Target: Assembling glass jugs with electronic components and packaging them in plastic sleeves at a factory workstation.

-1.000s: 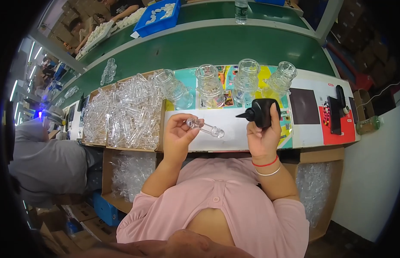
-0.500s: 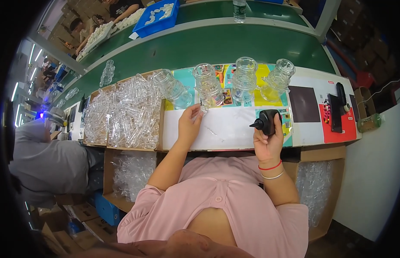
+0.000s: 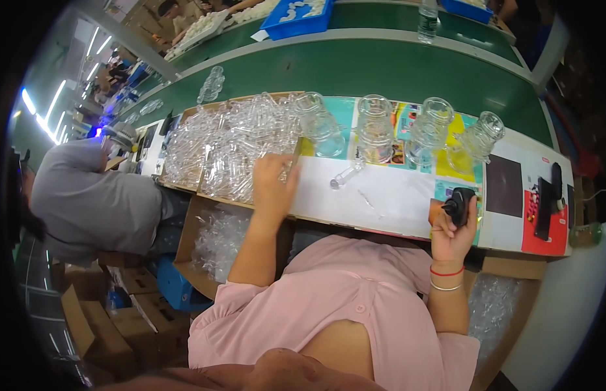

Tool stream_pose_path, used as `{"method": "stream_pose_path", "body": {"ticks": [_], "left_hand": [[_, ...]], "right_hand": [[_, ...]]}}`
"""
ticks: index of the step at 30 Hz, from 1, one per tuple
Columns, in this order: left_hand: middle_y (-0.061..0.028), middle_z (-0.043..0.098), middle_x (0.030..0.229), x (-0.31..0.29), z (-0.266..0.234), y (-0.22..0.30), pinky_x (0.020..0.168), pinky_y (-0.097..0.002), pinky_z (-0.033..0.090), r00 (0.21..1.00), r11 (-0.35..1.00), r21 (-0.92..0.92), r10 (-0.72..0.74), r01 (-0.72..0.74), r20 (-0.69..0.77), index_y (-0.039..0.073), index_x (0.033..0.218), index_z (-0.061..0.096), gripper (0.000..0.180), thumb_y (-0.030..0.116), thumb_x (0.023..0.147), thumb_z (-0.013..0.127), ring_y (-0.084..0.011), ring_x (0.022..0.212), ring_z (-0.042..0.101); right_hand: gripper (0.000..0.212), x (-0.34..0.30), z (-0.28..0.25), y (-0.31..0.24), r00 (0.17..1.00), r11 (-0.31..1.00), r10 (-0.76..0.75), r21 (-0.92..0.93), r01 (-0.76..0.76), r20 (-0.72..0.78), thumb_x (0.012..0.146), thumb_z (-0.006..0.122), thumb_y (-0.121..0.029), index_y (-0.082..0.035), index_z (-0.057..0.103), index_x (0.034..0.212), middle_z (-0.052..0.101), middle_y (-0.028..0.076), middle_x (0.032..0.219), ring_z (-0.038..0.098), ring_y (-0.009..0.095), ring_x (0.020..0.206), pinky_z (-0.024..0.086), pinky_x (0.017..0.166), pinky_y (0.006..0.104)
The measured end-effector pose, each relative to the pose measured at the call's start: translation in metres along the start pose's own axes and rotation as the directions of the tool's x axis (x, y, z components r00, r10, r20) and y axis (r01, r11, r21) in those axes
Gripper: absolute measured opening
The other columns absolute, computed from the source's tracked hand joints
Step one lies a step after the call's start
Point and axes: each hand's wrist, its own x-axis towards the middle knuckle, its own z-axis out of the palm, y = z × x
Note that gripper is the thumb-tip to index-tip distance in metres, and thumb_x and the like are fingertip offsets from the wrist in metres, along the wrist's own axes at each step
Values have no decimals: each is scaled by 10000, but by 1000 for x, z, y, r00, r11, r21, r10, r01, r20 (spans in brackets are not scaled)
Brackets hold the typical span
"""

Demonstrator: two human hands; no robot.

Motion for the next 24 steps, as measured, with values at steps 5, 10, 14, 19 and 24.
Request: {"method": "stream_pose_path", "body": {"ticks": [5, 10, 14, 19, 24], "left_hand": [[-117, 546, 855, 6, -18, -60, 741, -383, 436, 979, 940, 313, -179, 139, 102, 47, 875, 613, 214, 142, 702, 697, -296, 865, 520], [-126, 547, 881, -3, -13, -64, 741, -382, 445, 975, 952, 275, -175, 131, 140, 49, 884, 614, 213, 139, 708, 694, -315, 842, 521], [-85, 534, 946, -6, -11, -49, 718, -309, 429, 925, 881, -288, -340, 376, 168, 39, 1004, 609, 245, 109, 772, 644, -202, 833, 521], [-32, 529, 934, -13, -20, 18, 716, -223, 414, 910, 630, -685, -89, 367, 405, 16, 1097, 529, 266, 41, 837, 579, -96, 840, 487], [-95, 556, 1051, -22, -8, 46, 871, -260, 416, 872, 221, -863, 88, 454, 481, 48, 1108, 429, 342, -13, 815, 596, -131, 990, 519]], "right_hand": [[257, 1, 4, 5, 1000, 1000, 24, 8, -23, -21, 915, 476, -219, 36, 505, 915, 517, 124, 767, 361, 80, 459, 287, 338, 151], [267, 0, 4, 7, 999, 1000, 4, -25, -5, -33, 917, 472, -225, 40, 505, 921, 536, 149, 794, 364, 82, 446, 293, 340, 150], [284, 0, 6, 7, 999, 1000, -5, -30, 3, -54, 917, 471, -243, 40, 503, 923, 546, 161, 792, 368, 84, 430, 294, 332, 151], [286, -1, 36, 15, 999, 994, -24, -103, 20, -39, 913, 476, -258, 27, 496, 932, 562, 155, 796, 362, 83, 381, 306, 329, 149], [240, -6, 63, 24, 999, 990, -35, -138, 36, 9, 904, 498, -267, -34, 507, 956, 568, 71, 783, 352, 68, 384, 294, 314, 151]]}}
